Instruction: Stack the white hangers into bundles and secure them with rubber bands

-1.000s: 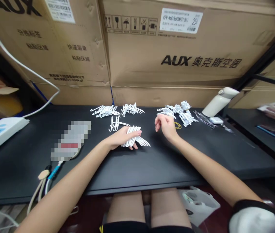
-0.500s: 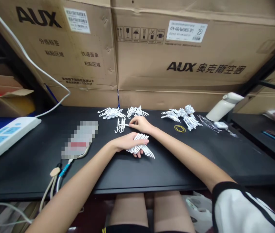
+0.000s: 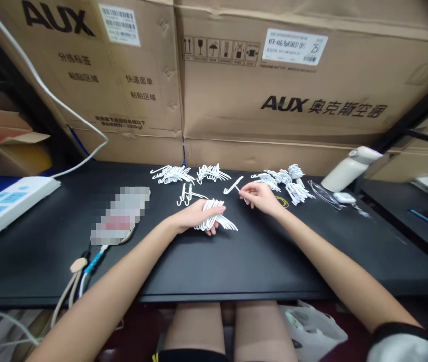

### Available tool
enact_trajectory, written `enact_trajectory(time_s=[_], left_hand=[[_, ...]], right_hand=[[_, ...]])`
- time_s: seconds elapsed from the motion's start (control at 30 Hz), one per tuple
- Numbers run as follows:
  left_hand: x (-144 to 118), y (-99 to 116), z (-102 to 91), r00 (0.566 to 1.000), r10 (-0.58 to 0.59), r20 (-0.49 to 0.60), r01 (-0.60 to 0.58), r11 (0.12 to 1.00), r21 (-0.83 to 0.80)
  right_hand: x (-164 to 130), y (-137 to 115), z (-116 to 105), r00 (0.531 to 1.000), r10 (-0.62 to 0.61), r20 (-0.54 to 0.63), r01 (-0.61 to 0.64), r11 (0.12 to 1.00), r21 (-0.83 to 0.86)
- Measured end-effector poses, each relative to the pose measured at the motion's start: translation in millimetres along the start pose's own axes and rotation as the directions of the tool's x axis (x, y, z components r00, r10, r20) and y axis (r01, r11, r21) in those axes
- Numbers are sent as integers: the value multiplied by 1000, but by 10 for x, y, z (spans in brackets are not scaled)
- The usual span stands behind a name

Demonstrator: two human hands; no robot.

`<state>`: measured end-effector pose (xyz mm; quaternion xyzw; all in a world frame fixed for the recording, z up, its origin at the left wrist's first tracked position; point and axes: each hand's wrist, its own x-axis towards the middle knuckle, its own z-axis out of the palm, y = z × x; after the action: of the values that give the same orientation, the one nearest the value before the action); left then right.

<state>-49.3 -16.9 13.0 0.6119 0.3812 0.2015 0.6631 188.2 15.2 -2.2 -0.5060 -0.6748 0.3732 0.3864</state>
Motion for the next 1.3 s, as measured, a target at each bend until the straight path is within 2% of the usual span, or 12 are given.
enact_trajectory(time_s=[0.07,0.17,0.3,0.43,0.67,0.87,1.13,1.3], left_hand=[[43,-15,-18,996,35,-88,-38,999,-34],[104,-47,-26,978,68,-197,-77,996,-36],[135,-62,-9,967,67,-245,-78,996,-36],[128,-42,5,966,58,-253,-74,996,-55],[120,-37,7,969,69,-236,-74,997,-15],[128,-38,15,973,50,-224,-63,997,-53],[125,-18,32,979,36,-199,-48,997,-55],[120,-12,39,979,30,-203,-42,997,-57]], right_hand=[[-100,-7,-26,997,10,-82,1,991,131],[-190,-80,-19,999,-27,39,18,975,220],[-245,-183,10,987,-47,151,19,983,182],[-270,-209,25,976,-55,211,16,983,185],[-290,-237,24,967,-80,242,34,982,187],[-295,-239,37,965,-95,245,47,980,195],[-344,-268,112,946,-117,302,73,986,152],[-400,-332,161,950,-127,285,107,991,86]])
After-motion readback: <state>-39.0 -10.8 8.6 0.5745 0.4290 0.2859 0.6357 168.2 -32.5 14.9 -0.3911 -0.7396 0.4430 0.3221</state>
